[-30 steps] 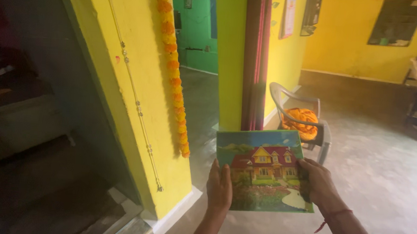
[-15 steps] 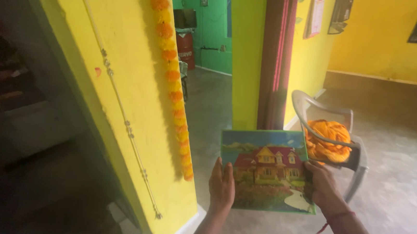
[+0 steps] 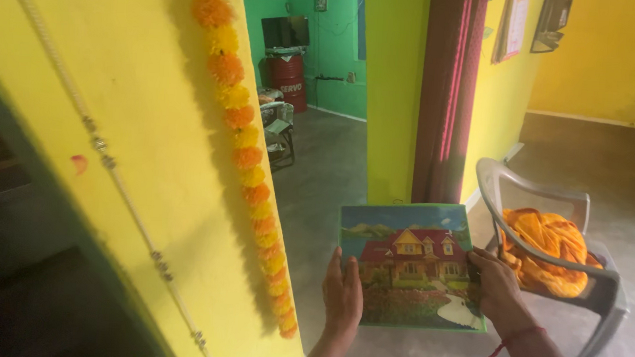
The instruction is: The person carries three plastic-wrapped wall pictures into a green-walled room and hangs each one on a nail. They first hang a house picture, then a waterfall picture, and finally a coastal scene, smoothing each into place.
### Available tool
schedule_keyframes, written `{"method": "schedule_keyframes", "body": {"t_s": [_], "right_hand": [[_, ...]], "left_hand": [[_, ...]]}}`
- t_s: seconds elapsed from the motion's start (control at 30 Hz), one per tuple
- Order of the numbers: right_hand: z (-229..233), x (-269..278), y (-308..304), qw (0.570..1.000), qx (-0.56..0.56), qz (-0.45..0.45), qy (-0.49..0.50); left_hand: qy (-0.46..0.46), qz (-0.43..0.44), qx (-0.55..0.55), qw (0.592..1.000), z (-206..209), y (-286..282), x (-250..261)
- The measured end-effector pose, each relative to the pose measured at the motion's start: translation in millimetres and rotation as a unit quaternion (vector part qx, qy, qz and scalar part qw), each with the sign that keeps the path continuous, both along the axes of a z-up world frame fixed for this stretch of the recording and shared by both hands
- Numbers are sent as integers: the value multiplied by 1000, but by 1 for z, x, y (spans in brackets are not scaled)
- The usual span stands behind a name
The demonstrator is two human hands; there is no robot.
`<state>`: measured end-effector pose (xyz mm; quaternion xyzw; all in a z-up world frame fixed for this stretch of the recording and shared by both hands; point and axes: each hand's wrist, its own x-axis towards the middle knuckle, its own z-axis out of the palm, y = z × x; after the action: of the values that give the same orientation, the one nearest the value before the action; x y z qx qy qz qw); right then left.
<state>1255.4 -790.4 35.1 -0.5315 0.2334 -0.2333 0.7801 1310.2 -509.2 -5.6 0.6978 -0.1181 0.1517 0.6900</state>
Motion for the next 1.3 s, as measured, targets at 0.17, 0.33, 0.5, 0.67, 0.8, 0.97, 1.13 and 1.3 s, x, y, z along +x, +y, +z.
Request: {"method": "schedule_keyframes", "body": {"t_s": [0.17, 0.33, 0.5, 0.67, 0.8, 0.97, 1.13, 1.3], "right_hand": [[5, 84, -47, 998, -11, 60, -25], [12, 190, -104, 997, 3, 70, -8], [14, 279, -144, 993, 0, 114, -24], [19, 366, -153, 993, 4, 115, 6], [17, 441, -158, 990, 31, 135, 4], [19, 546, -159, 989, -13, 148, 25], [34, 645, -139, 986, -18, 162, 40], [45, 726, -121, 982, -35, 175, 64]], "left_hand": [[16, 30, 8, 999, -6, -48, 83], [0, 61, -28, 998, 9, -99, 171], [46, 94, -54, 993, 19, -137, 236], [84, 124, -33, 988, 25, -153, 306], [58, 140, -44, 987, 17, -163, 376], [48, 148, -61, 986, 12, -170, 482], [32, 183, -50, 981, 15, -158, 581], [-6, 184, -79, 980, 18, -144, 662]]}}
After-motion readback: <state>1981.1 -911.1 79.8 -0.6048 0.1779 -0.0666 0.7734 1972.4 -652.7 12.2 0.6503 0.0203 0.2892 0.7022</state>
